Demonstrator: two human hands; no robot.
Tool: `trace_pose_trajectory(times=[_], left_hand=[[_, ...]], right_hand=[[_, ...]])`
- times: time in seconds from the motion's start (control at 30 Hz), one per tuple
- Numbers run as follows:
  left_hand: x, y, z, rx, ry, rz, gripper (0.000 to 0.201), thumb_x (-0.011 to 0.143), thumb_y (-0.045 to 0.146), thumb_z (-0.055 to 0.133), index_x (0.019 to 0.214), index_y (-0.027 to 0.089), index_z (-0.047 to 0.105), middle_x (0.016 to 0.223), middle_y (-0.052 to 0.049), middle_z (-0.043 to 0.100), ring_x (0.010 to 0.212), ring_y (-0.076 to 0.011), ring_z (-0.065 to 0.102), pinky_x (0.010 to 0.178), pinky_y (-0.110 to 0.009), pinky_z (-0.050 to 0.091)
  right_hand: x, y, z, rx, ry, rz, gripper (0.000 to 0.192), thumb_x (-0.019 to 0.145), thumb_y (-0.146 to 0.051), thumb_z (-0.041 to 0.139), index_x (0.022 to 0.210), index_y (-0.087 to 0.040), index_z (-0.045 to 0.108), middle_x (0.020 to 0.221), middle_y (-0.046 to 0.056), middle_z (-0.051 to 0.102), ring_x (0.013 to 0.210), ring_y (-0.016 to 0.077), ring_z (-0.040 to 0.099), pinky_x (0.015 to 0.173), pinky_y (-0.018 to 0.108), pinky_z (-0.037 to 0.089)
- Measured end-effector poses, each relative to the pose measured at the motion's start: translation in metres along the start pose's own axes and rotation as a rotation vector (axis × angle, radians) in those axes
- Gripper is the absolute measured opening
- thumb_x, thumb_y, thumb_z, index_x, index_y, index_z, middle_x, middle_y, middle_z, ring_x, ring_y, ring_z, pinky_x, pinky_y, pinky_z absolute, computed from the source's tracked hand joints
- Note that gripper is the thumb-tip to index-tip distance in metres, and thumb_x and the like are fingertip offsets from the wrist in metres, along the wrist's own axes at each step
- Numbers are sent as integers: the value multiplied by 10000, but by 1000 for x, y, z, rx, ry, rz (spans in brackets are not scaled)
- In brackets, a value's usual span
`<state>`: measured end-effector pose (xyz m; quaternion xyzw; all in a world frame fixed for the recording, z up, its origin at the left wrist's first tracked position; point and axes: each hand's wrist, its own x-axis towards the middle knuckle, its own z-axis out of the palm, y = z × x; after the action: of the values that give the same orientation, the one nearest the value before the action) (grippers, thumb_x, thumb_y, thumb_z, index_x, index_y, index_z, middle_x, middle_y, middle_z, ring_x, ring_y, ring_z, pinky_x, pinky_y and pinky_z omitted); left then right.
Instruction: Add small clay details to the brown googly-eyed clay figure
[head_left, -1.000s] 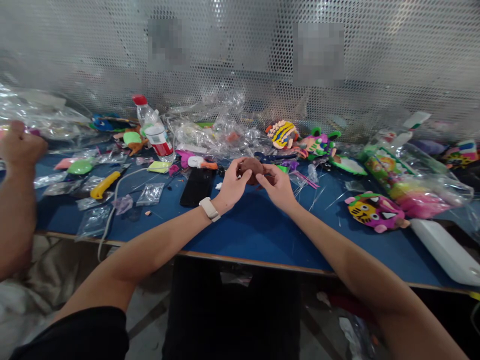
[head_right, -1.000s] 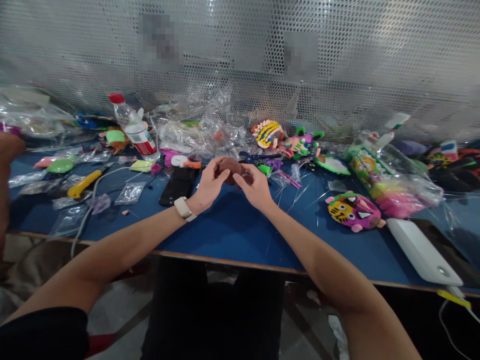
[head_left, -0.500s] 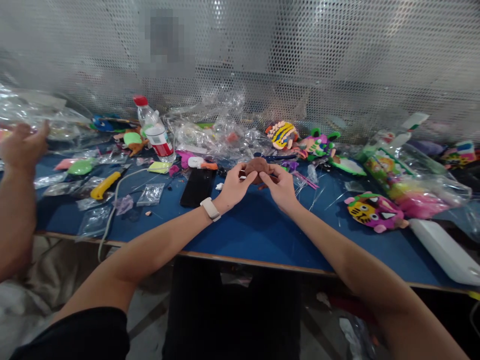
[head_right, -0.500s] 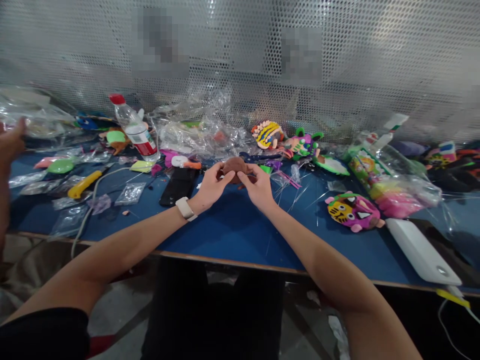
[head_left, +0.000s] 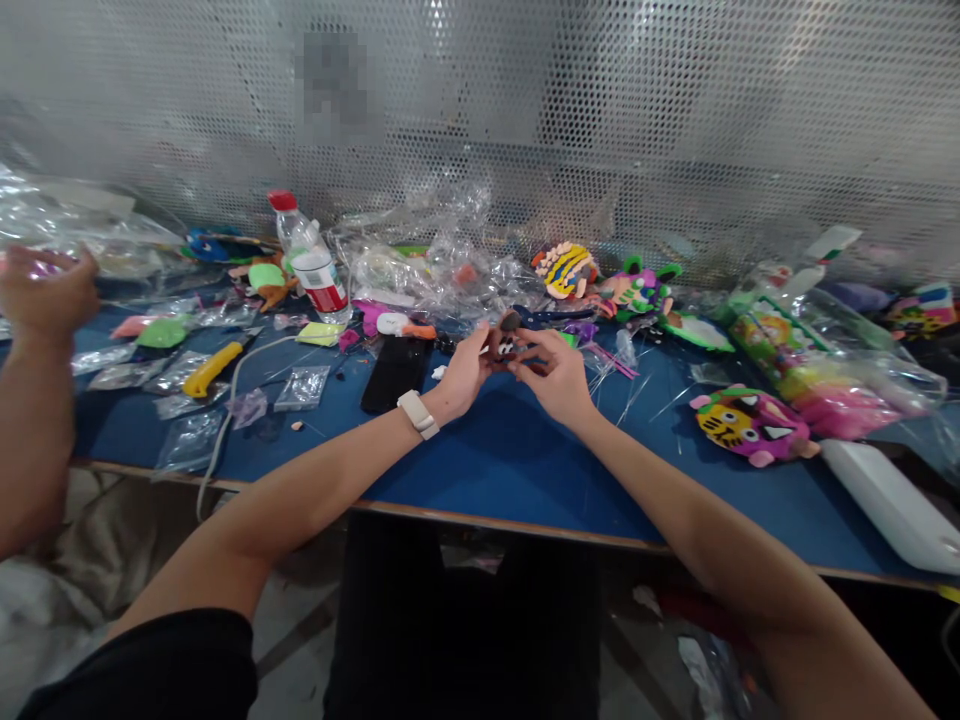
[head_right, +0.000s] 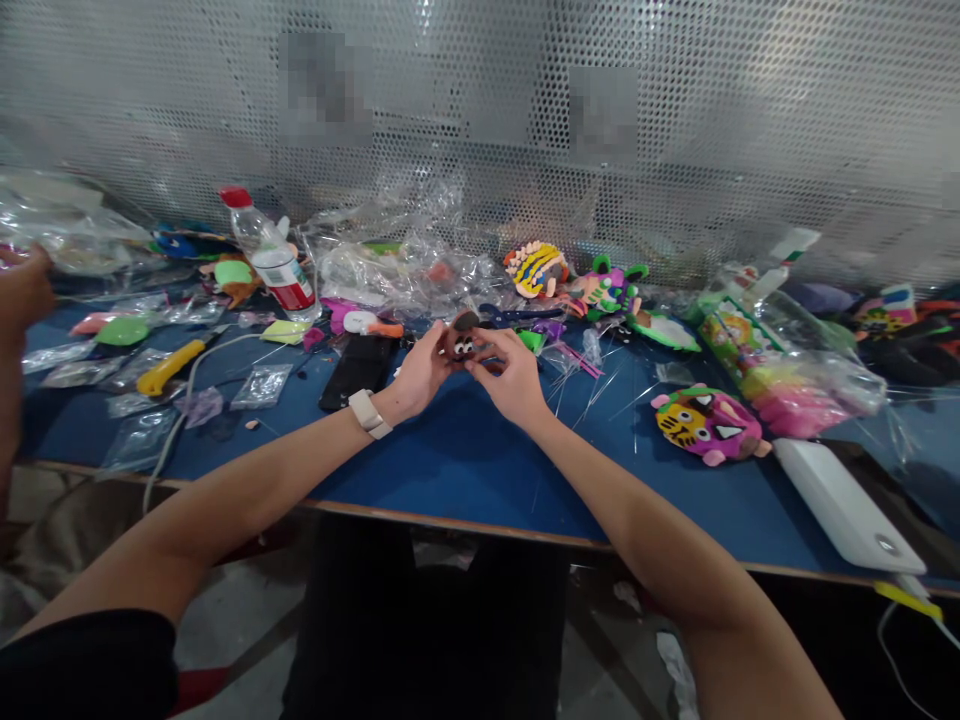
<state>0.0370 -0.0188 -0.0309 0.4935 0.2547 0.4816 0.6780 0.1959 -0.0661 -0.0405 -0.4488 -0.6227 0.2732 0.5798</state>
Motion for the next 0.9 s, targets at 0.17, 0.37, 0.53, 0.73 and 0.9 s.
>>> trace_pose_trajectory(times=[0.17,0.37,0.53,0.73,0.9], left_hand=[[-6,-3,4,-16,-133,-19,360,968,506,735,1116,178,729,1137,-92,768,1056,-245,721,892,-382,614],[-3,-1,-2,-32,-54,-6,346,987,457,692,1233,213,697,1273,-104,759,1111,-265,723,853,-370,597],[-1,3,-3,39,-81,24,279,1009,429,658,1192,220,679,1216,-88,756,1055,-231,716,828,-335,584],[6,-2,-12,377,15,138,194,992,390,683,1004,197,673,1040,-78,740,917,-192,686,730,-296,575],[11,-2,-18,407,23,176,208,995,368,659,1071,183,717,1100,-96,770,937,-202,730,803,-356,630]], right_hand=[[2,-5,-6,-160,68,-94,299,864,-329,789,1154,-258,771,1080,63,689,768,183,676,665,364,618],[7,-3,-8,20,171,55,403,896,-474,791,1220,-248,714,1026,57,714,653,154,629,493,295,501],[10,5,-5,155,91,180,423,883,-614,782,1064,-233,755,843,48,734,731,210,688,517,315,536],[13,6,-8,183,123,173,370,859,-561,814,1024,-232,780,901,53,779,804,216,719,602,339,589],[16,13,-11,188,172,195,367,844,-535,822,1030,-220,794,969,63,809,839,222,742,745,404,646]])
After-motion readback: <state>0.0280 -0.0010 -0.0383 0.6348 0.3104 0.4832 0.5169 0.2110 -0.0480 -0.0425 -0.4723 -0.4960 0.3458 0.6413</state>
